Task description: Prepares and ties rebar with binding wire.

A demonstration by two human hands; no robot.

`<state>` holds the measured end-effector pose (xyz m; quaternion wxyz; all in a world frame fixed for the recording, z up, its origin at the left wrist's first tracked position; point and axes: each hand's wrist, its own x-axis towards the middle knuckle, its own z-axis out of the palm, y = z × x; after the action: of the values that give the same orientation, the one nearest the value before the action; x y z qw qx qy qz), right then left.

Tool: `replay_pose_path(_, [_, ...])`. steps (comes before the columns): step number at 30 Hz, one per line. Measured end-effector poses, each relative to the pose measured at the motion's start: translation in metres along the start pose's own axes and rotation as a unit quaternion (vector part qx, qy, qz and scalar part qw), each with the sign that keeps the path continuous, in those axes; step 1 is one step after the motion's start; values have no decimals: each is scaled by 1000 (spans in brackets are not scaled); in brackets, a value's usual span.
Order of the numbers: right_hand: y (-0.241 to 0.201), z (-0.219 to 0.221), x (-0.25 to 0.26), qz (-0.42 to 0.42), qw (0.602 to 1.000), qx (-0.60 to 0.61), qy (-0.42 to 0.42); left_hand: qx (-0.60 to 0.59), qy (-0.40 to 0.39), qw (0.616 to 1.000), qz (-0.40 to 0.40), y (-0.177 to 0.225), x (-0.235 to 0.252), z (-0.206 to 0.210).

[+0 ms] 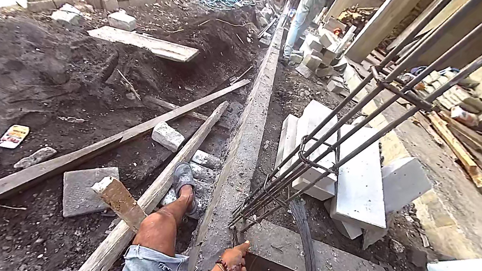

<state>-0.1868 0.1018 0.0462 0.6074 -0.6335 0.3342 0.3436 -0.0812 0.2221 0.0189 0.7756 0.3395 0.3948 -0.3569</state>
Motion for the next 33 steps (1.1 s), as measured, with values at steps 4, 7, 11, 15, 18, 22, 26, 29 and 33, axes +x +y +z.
replay_pose_path(4, [-6, 7, -17, -110, 980, -160, 36, 29, 112, 990, 78, -16, 8, 7])
replay_pose_path(7, [-4, 13, -16, -100, 976, -190, 35, -42, 107, 988, 105, -20, 3, 4])
replay_pose_path(11, [4, 8, -1, -39, 996, 74, 20, -4, 26, 997, 71, -11, -31, -12])
replay_pose_path(15, [16, -1, 11, 7, 968, 231, -93, 69, -9, 996, 55, -16, -32, -26])
replay_pose_path(18, [15, 10, -3, -35, 999, 2, 17, 48, -38, 998, 21, -26, -24, -28])
replay_pose_path(22, [30, 13, -33, -166, 949, -251, 97, 159, -49, 984, 66, -47, -46, -33])
replay_pose_path(26, [38, 26, -51, -186, 968, -152, 67, 230, -109, 960, 119, -72, -55, -42])
replay_pose_path(29, [32, 31, -50, -124, 990, -66, 22, 326, -147, 926, 126, -61, -53, -56])
replay_pose_path(33, [11, 33, -36, -171, 927, -323, 87, 461, 1, 851, 250, -7, -61, -80])
